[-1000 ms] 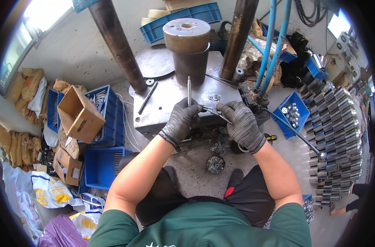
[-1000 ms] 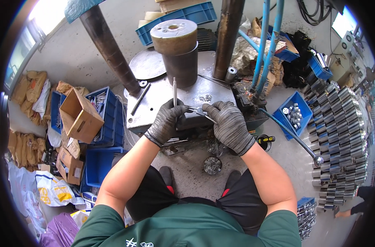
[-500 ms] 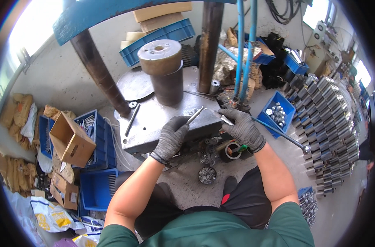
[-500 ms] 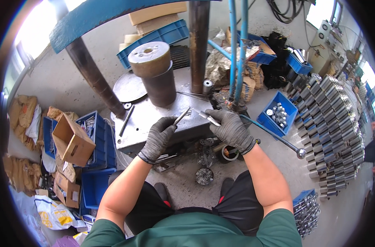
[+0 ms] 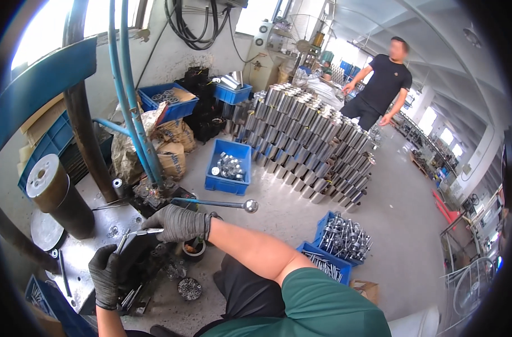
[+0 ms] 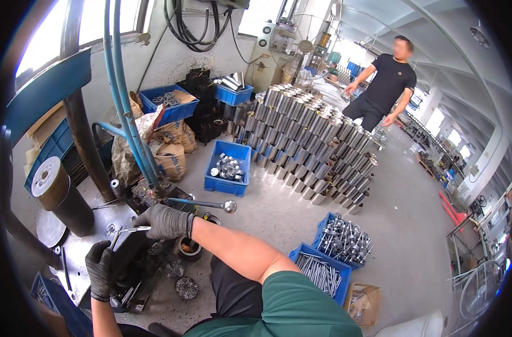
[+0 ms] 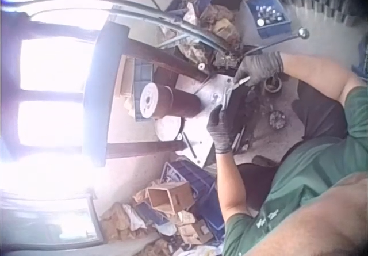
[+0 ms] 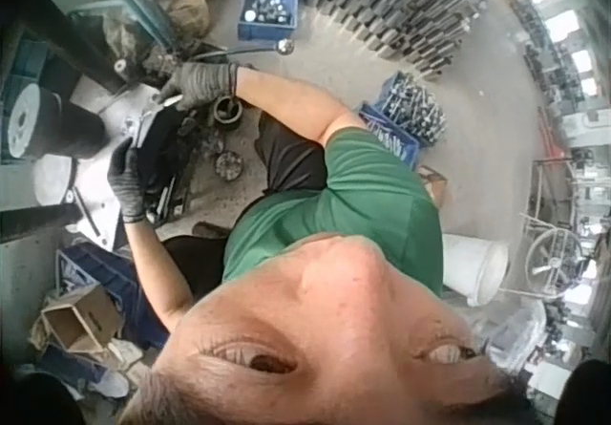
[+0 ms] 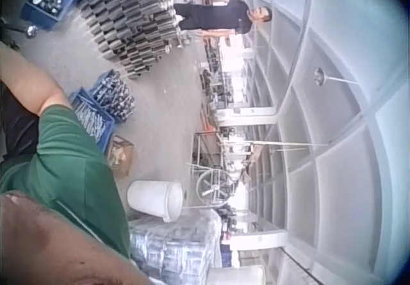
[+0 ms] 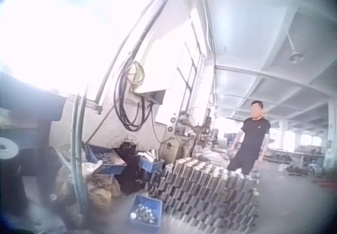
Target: The person picks metal rods from blue plastic bins and places them onto a large metal machine base, manipulating the rods by hand to align them with fixed posts on the machinery.
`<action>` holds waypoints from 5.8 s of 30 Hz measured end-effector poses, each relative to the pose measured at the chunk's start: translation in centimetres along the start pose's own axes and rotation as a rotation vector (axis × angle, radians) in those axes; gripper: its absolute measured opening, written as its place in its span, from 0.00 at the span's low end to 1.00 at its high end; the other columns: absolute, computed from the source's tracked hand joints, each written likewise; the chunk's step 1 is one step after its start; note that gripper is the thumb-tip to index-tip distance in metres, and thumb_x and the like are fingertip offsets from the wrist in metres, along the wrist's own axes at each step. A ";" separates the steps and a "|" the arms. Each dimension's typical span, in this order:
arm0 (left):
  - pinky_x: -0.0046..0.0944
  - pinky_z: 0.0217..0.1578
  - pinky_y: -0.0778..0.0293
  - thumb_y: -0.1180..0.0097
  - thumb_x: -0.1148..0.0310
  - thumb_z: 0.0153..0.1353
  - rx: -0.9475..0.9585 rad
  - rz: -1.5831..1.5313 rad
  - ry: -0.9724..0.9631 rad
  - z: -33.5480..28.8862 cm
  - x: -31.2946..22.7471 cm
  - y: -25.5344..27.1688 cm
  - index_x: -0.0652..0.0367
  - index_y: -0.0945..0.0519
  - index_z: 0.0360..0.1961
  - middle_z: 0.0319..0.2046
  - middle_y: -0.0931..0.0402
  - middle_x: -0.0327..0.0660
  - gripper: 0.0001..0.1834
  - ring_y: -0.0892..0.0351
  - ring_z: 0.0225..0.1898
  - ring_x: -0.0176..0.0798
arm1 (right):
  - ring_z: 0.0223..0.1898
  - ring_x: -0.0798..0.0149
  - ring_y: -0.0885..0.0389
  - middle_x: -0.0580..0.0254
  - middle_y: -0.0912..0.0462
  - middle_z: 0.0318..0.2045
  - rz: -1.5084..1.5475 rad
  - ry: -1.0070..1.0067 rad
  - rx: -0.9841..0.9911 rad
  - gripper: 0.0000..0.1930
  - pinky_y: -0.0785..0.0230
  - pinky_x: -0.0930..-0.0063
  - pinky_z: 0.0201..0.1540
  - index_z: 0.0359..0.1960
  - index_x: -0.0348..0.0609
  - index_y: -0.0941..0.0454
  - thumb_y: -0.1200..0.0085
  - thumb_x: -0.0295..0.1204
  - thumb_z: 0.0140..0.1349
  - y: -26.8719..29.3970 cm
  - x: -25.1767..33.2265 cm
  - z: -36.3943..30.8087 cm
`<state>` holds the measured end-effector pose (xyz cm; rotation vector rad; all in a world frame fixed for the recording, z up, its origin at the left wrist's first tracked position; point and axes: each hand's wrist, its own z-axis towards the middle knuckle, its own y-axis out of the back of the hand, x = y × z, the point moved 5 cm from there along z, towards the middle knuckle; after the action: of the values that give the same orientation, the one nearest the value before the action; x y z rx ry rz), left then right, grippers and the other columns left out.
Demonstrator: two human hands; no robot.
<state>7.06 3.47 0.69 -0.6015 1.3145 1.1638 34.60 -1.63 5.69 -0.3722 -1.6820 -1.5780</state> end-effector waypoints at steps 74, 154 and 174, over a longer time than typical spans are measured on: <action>0.39 0.47 0.26 0.36 0.33 0.57 -0.077 -0.434 -0.050 -0.3 0.7 -0.9 0.68 0.19 0.51 0.40 0.17 0.46 0.43 0.22 0.41 0.38 | 0.41 0.44 0.14 0.41 0.14 0.38 -0.028 0.151 0.036 0.24 0.23 0.58 0.49 0.54 0.43 0.17 0.43 0.30 0.51 -5.1 4.0 1.8; 0.25 0.17 0.34 0.48 0.72 0.64 -0.164 -1.113 0.196 -0.4 -0.1 5.7 0.66 0.36 0.69 0.50 0.17 0.54 0.31 0.33 0.16 0.25 | 0.47 0.40 0.19 0.42 0.18 0.45 -0.225 0.199 -0.061 0.22 0.25 0.54 0.53 0.47 0.36 0.22 0.36 0.28 0.49 -10.6 3.5 6.5; 0.31 0.33 0.17 0.40 0.73 0.66 -0.366 -1.116 0.147 -0.6 1.0 7.9 0.62 0.29 0.61 0.48 0.18 0.48 0.23 0.14 0.38 0.38 | 0.35 0.46 0.21 0.52 0.21 0.30 -0.363 0.518 -0.269 0.11 0.29 0.51 0.40 0.36 0.45 0.22 0.37 0.23 0.50 -13.8 3.5 9.3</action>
<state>-0.41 6.10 1.65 -1.4645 0.6498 0.4069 19.83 3.50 -0.90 0.2171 -1.1808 -1.9648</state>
